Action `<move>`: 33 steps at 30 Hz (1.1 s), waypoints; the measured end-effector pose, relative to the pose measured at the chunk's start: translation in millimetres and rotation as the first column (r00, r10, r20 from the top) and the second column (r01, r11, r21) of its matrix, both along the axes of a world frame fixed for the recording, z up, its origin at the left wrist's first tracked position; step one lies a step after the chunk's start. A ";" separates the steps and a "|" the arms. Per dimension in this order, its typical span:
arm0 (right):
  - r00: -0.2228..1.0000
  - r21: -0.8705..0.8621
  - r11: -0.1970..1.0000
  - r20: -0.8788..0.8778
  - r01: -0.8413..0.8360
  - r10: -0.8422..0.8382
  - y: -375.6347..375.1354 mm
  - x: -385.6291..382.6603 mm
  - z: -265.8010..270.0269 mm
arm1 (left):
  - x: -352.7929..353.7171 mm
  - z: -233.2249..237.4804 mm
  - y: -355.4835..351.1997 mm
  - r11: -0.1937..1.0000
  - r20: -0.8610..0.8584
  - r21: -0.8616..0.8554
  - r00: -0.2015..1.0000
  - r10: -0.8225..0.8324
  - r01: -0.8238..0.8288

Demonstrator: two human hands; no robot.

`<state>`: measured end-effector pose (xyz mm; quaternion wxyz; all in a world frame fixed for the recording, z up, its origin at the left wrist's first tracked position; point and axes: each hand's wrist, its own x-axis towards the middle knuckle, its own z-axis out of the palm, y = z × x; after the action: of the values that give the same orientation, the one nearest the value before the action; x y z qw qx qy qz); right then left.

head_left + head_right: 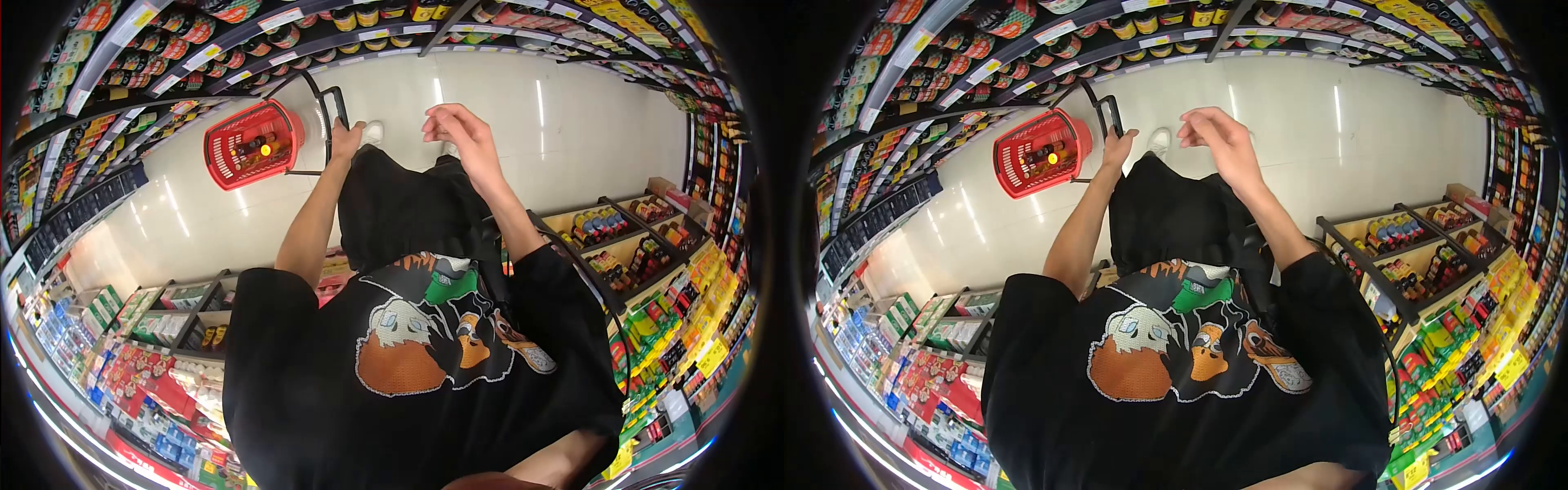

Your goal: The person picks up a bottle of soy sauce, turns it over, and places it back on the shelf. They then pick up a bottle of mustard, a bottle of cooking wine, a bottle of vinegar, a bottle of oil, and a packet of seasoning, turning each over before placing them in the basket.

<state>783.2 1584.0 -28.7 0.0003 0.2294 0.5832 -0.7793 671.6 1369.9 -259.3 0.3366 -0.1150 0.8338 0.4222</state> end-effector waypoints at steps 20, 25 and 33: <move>0.985 -0.014 0.991 0.115 -0.130 0.131 177.8 92.8 -3.5 | 82.4 19.0 179.8 0.997 -0.102 -0.007 0.992 0.079 -0.081; 0.993 -0.023 0.996 0.084 -0.086 0.088 194.4 98.9 -0.7 | 91.0 28.3 220.9 0.995 0.044 0.102 0.999 -0.005 0.001; 0.993 -0.003 0.997 0.088 -0.074 0.074 239.6 108.8 -3.3 | 114.7 23.3 286.0 0.990 0.095 0.120 0.992 -0.088 0.076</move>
<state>892.0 1823.6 -32.0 0.0551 0.2417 0.5908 -0.7678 786.3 1655.9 -236.1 0.4013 -0.0819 0.7938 0.4495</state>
